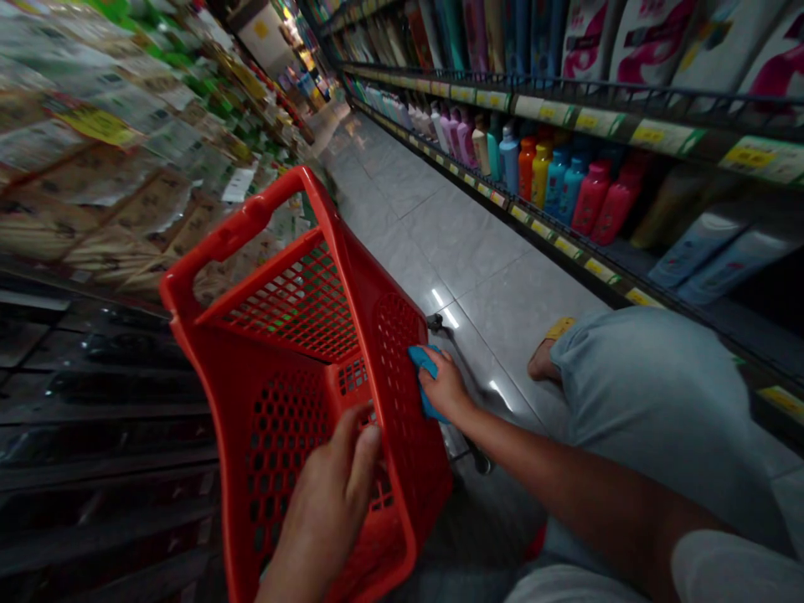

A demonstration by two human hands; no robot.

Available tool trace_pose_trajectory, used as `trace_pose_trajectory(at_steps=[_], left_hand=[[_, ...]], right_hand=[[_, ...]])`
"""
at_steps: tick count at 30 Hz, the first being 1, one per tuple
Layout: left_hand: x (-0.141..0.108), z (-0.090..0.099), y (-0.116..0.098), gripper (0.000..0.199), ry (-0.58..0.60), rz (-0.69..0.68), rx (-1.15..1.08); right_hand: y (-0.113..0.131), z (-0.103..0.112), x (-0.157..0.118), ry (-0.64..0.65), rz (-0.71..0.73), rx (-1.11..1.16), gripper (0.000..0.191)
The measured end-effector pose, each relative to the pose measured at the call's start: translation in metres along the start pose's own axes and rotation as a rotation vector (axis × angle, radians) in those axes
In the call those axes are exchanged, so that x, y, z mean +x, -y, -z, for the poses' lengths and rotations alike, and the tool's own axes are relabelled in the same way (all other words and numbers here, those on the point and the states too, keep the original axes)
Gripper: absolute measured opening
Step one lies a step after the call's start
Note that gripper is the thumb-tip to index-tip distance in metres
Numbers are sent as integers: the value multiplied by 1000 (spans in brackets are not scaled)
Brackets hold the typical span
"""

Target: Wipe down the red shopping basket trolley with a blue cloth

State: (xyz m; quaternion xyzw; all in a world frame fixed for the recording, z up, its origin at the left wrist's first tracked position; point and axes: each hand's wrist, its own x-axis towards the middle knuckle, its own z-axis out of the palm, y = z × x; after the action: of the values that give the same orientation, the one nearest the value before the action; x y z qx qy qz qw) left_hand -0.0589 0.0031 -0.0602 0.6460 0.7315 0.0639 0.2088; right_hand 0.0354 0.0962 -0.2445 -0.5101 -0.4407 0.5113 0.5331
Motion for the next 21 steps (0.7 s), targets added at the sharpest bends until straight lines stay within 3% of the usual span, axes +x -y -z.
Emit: trace_pose_trajectory(at_steps=[2,5,7,8,9,13,14,19,21], left_hand=[[29,6,-7,64,-98,39,-19],[55,2,-14,56,-148,-10,18],[59,-4,-15,50,-145,-16,37],[58,-6,-14,48,-140,-14,41],[55,-7,-13,47,-137,-16,41],[47,-10,-1,52,-148,-32,48],[47,-10,2,54,-158,-39,53],[49,-14,7,57,-210,-101,51],[49,-14,5,56,-220,-99,64]], right_hand=[[0,-2,-3,-14,-38,-23,50],[29,-6,1,69,219,17,51],[43,-10,11,111,380,54,50],[43,-12,17,103,393,56,48],[38,-14,23,75,347,42,46],[3,-21,40,-39,-82,-85,42],[1,-22,44,-52,-98,-93,42],[27,-29,76,16,373,27,47],[17,-29,85,-8,286,-1,45]])
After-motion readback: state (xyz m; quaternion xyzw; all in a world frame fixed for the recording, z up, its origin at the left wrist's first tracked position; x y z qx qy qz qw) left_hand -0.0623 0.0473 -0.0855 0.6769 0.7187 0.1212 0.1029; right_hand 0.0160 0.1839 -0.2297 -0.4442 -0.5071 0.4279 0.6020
